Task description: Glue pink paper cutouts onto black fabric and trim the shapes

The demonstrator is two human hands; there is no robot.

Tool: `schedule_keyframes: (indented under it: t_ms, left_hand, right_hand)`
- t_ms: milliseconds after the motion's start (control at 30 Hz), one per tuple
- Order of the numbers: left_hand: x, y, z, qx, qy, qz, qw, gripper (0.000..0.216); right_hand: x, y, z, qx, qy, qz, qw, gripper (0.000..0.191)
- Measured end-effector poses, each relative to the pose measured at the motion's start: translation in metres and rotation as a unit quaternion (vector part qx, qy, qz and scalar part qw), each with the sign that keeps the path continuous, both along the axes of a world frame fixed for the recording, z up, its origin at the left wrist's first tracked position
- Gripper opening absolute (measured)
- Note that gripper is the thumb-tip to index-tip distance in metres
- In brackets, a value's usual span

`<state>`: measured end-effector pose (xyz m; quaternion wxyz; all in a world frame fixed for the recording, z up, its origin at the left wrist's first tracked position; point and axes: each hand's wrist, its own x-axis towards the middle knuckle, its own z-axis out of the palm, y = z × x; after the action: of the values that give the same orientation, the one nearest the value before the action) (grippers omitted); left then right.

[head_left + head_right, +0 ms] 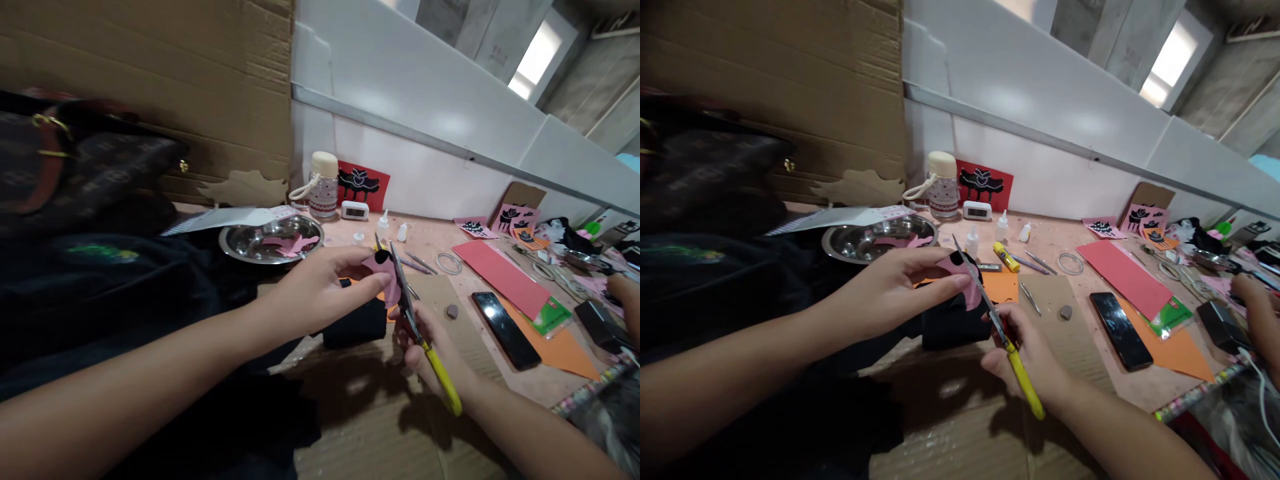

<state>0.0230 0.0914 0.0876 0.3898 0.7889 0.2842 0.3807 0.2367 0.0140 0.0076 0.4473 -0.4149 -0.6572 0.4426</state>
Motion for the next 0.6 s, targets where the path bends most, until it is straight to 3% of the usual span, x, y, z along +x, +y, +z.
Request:
schedule_keyframes:
  t_ms: [367, 600]
  left_hand:
    - [-0.0038, -0.0003, 0.0038, 0.124, 0.019, 0.017, 0.992, 0.024]
    - [-0.0007, -0.0025, 0.0041, 0.093, 0.010, 0.006, 0.996, 0.024]
  right_hand:
    - [-0.0003, -0.0001, -0.0002, -0.008, -0.011, -0.002, 1.000, 0.063]
    - [-0.0009, -0.0002, -0.0004, 0.004, -0.019, -0.008, 1.000, 0.063]
